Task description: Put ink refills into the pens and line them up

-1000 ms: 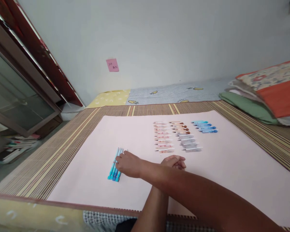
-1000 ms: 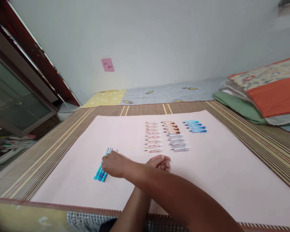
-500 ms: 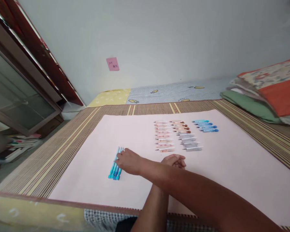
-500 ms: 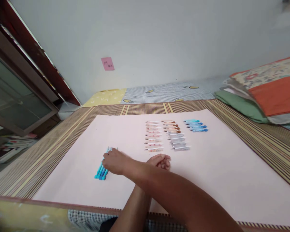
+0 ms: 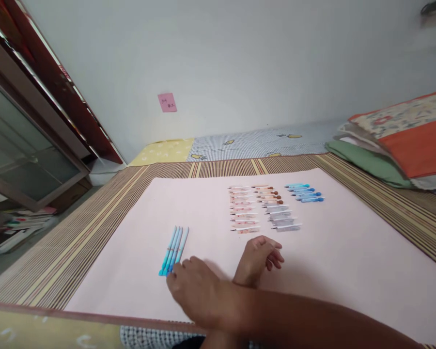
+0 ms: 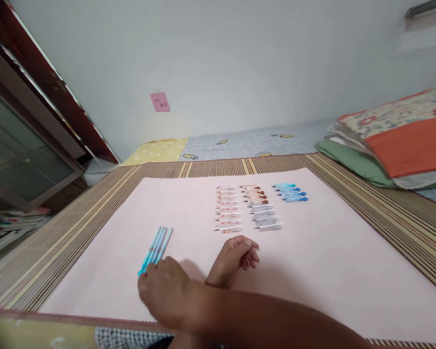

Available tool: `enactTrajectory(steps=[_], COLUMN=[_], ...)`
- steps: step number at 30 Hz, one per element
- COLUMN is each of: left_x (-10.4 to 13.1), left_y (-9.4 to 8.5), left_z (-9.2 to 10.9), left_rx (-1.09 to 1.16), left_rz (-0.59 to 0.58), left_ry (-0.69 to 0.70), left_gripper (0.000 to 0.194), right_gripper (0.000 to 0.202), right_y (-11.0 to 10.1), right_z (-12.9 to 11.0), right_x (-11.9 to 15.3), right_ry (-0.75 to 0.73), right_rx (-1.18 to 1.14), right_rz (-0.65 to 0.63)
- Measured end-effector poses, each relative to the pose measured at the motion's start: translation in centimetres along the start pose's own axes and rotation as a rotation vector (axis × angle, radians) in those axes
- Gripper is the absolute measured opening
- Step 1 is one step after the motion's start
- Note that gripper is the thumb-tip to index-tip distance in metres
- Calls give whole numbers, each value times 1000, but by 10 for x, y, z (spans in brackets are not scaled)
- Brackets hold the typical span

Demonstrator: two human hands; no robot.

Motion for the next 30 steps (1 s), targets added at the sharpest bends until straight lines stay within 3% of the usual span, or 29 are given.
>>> enactTrajectory(steps=[3,6,9,14,20,26,30], left_x=[4,5,3,-4,-4,-3,-2], left_y=[2,3,4,0,-4,-5,-4], left_z=[4,2,-2,-16,-14,-12,-11], left_rx=[-42,-36,-14,-28,-8,33,28], left_rz=[29,42,32,18,42,43,48], left_ry=[1,1,4,-54,-57,-38,-36], left_gripper=[34,31,34,46,44,46,46], right_gripper=[8,5,6,5,3,4,2], right_y=[-5,2,15,43,63,63,58], right_z=[-15,4,36,52,43,40,39], right_x=[33,41,26,-16,-25,-22,-20], right_ry=[-2,143,293,235,193,192,168], right_rx=[-76,-53,-7,32,11,5,-3], right_rz=[11,26,-15,-108,-75,-6,-29])
Point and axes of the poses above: each hand's wrist, its own x-axis away from the middle knuckle, its own y-axis out of the palm, z = x × y, the point moved 10 cm from there along -x, towards the middle knuckle, and after that the axes turned 13 degrees about y, right-handed, at the moved point
